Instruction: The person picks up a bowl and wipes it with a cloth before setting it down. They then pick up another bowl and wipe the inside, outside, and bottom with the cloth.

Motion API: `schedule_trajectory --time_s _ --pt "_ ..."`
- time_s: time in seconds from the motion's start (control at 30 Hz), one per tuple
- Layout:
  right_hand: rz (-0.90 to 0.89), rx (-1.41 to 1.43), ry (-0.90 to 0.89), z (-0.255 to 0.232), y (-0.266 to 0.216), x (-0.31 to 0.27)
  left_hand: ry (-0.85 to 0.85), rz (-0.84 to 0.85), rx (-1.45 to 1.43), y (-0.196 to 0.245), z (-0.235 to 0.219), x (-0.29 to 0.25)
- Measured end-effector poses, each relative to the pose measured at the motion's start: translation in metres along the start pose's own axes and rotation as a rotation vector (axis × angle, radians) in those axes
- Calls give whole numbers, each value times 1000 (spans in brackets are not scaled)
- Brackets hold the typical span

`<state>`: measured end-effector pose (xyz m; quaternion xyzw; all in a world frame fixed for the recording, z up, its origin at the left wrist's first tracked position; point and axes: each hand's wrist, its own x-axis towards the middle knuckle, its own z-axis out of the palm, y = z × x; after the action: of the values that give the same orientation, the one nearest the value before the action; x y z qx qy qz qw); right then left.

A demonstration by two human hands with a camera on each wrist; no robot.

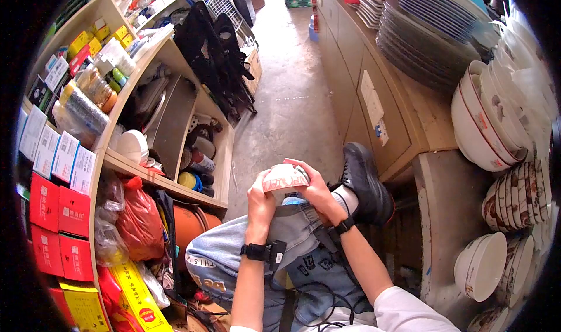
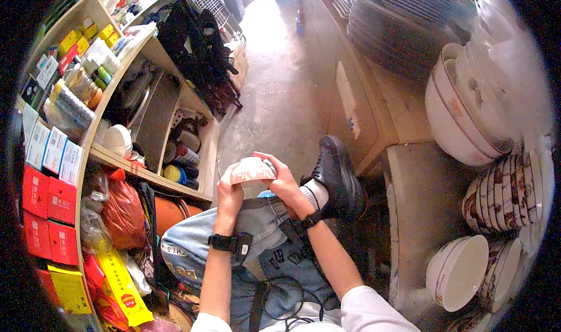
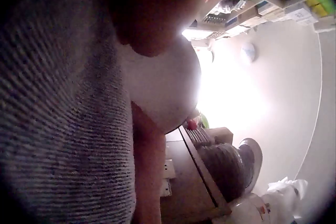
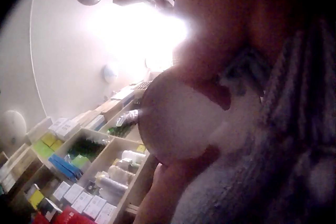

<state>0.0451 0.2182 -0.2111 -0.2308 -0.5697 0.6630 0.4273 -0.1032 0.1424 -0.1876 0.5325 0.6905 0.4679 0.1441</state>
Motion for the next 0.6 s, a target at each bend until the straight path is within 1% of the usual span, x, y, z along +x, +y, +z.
schedule_trajectory --time_s 0.07,0.13,0.17,0.2,0.23,0.27,0.3,0.33,0.4,0.43,0.47,0.53,0.6 --pt "8 29 -2 -3 7 1 -3 1 13 -1 0 -1" --pt "17 61 15 -1 5 1 -35 -62 38 -4 -1 0" --pt "23 94 33 -1 4 1 -35 -63 38 -5 0 1" --pt "24 94 33 -1 2 0 -28 -65 -35 -6 0 2" --pt "44 174 49 -1 0 0 -22 -67 -109 -8 1 3" --pt "64 254 65 -2 -2 -1 -24 -68 -108 -9 2 4" --pt "84 329 67 -2 -7 -3 -40 -105 -214 -11 3 5" --pt "85 330 67 -2 -10 -4 -56 -142 -321 -13 4 5" --pt "138 435 130 -3 -12 -5 -64 -141 -368 -17 9 3" --pt "150 412 142 -4 -10 -3 -70 -138 -416 -20 11 2" --pt "151 412 143 -5 -10 -3 -71 -138 -416 -27 14 1" --pt "136 402 137 -5 -13 -4 -255 -179 -233 -37 17 -1" --pt "158 403 132 -6 -15 -4 -281 -177 -230 -41 16 -2"
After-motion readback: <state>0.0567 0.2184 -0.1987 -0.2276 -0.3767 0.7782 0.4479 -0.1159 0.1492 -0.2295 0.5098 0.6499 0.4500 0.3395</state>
